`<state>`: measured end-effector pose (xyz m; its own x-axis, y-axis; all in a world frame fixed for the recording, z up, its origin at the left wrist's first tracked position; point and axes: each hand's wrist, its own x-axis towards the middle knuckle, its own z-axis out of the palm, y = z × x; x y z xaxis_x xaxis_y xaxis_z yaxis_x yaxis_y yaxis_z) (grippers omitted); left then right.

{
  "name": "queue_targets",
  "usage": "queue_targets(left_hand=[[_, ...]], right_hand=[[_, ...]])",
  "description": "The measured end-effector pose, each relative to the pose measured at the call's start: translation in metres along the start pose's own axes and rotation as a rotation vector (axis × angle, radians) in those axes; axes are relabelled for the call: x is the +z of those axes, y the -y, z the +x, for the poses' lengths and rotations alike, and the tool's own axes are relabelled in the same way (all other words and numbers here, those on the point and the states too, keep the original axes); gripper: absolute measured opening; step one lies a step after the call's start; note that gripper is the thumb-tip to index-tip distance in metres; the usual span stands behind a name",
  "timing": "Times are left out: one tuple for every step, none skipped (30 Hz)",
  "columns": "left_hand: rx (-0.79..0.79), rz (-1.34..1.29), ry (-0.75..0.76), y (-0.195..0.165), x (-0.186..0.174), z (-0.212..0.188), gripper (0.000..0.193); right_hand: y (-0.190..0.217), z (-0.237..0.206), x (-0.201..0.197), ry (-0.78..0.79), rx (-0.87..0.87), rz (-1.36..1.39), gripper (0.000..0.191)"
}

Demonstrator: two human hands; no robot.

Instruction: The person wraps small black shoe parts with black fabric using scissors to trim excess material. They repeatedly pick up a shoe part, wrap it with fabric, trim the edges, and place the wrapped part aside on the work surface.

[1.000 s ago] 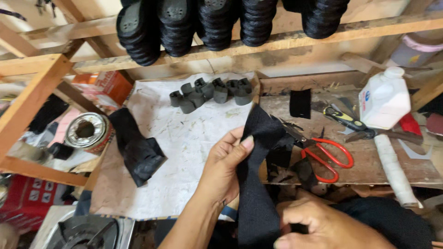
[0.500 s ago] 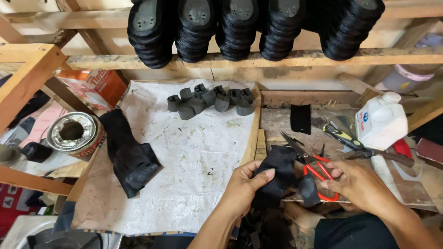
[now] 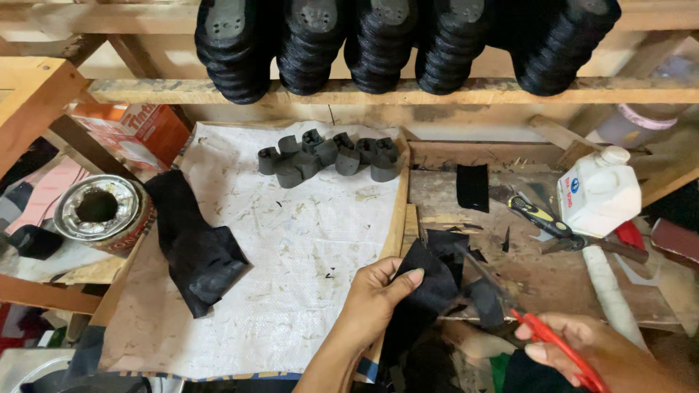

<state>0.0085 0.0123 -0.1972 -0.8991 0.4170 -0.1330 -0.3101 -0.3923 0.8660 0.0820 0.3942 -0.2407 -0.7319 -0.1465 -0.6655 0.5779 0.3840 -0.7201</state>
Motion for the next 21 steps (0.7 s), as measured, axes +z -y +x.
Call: queue_targets(left_hand=[[0.004, 0.021, 0.001, 0.001, 0.002, 0.001, 0.016], [0.007, 0.041, 0.001, 0.002, 0.003, 0.002, 0.016], [-0.011, 0.045, 0.008, 0.003, 0.005, 0.001, 0.016], [-0.029, 0.049, 0.015, 0.004, 0.007, 0.001, 0.016], [-0.046, 0.054, 0.023, 0.005, 0.009, 0.000, 0.016], [-0.054, 0.054, 0.025, 0.005, 0.012, -0.002, 0.016], [-0.060, 0.056, 0.029, 0.006, 0.014, -0.003, 0.017], [-0.066, 0.057, 0.033, 0.006, 0.015, -0.003, 0.017], [-0.072, 0.067, 0.032, 0.006, 0.016, -0.005, 0.017], [-0.077, 0.076, 0.031, 0.006, 0.017, -0.006, 0.017], [-0.081, 0.085, 0.030, 0.007, 0.018, -0.007, 0.017], [-0.074, 0.077, 0.047, 0.008, 0.019, -0.007, 0.017], [-0.068, 0.069, 0.062, 0.010, 0.020, -0.008, 0.016], [-0.062, 0.061, 0.076, 0.012, 0.021, -0.008, 0.016], [-0.071, 0.046, 0.081, 0.014, 0.021, -0.009, 0.015], [-0.080, 0.033, 0.085, 0.017, 0.022, -0.009, 0.014], [-0.089, 0.019, 0.091, 0.019, 0.023, -0.009, 0.013], [-0.092, -0.003, 0.091, 0.020, 0.023, -0.009, 0.012], [-0.095, -0.025, 0.090, 0.021, 0.023, -0.009, 0.011], [-0.097, -0.049, 0.089, 0.022, 0.024, -0.009, 0.011], [-0.093, -0.079, 0.092, 0.022, 0.024, -0.009, 0.010]], right_hand=[[-0.006, -0.001, 0.011, -0.057, 0.042, -0.178, 0.034], [-0.010, -0.003, 0.019, -0.112, 0.085, -0.356, 0.033], [-0.011, -0.005, 0.023, -0.056, -0.005, -0.337, 0.032], [-0.013, -0.007, 0.028, -0.002, -0.096, -0.317, 0.031], [-0.013, -0.009, 0.031, 0.052, -0.187, -0.295, 0.030], [-0.013, -0.014, 0.031, 0.041, -0.138, -0.334, 0.029], [-0.013, -0.019, 0.030, 0.028, -0.090, -0.373, 0.031], [-0.012, -0.024, 0.028, 0.014, -0.042, -0.412, 0.037], [-0.011, -0.027, 0.029, 0.058, -0.220, -0.436, 0.036], [-0.008, -0.027, 0.029, 0.098, -0.399, -0.459, 0.036], [-0.005, -0.029, 0.030, 0.139, -0.579, -0.481, 0.036], [-0.004, -0.033, 0.032, 0.096, -0.398, -0.487, 0.037], [-0.002, -0.037, 0.036, 0.056, -0.217, -0.488, 0.038], [0.001, -0.041, 0.039, 0.016, -0.037, -0.485, 0.040], [0.004, -0.043, 0.043, 0.054, -0.186, -0.453, 0.040], [0.009, -0.043, 0.046, 0.092, -0.335, -0.418, 0.041], [0.013, -0.044, 0.049, 0.127, -0.485, -0.380, 0.042], [0.016, -0.047, 0.052, 0.094, -0.344, -0.383, 0.045], [0.020, -0.048, 0.055, 0.058, -0.203, -0.383, 0.048], [0.023, -0.049, 0.056, 0.021, -0.062, -0.384, 0.051], [0.026, -0.050, 0.056, 0.017, -0.032, -0.379, 0.051]])
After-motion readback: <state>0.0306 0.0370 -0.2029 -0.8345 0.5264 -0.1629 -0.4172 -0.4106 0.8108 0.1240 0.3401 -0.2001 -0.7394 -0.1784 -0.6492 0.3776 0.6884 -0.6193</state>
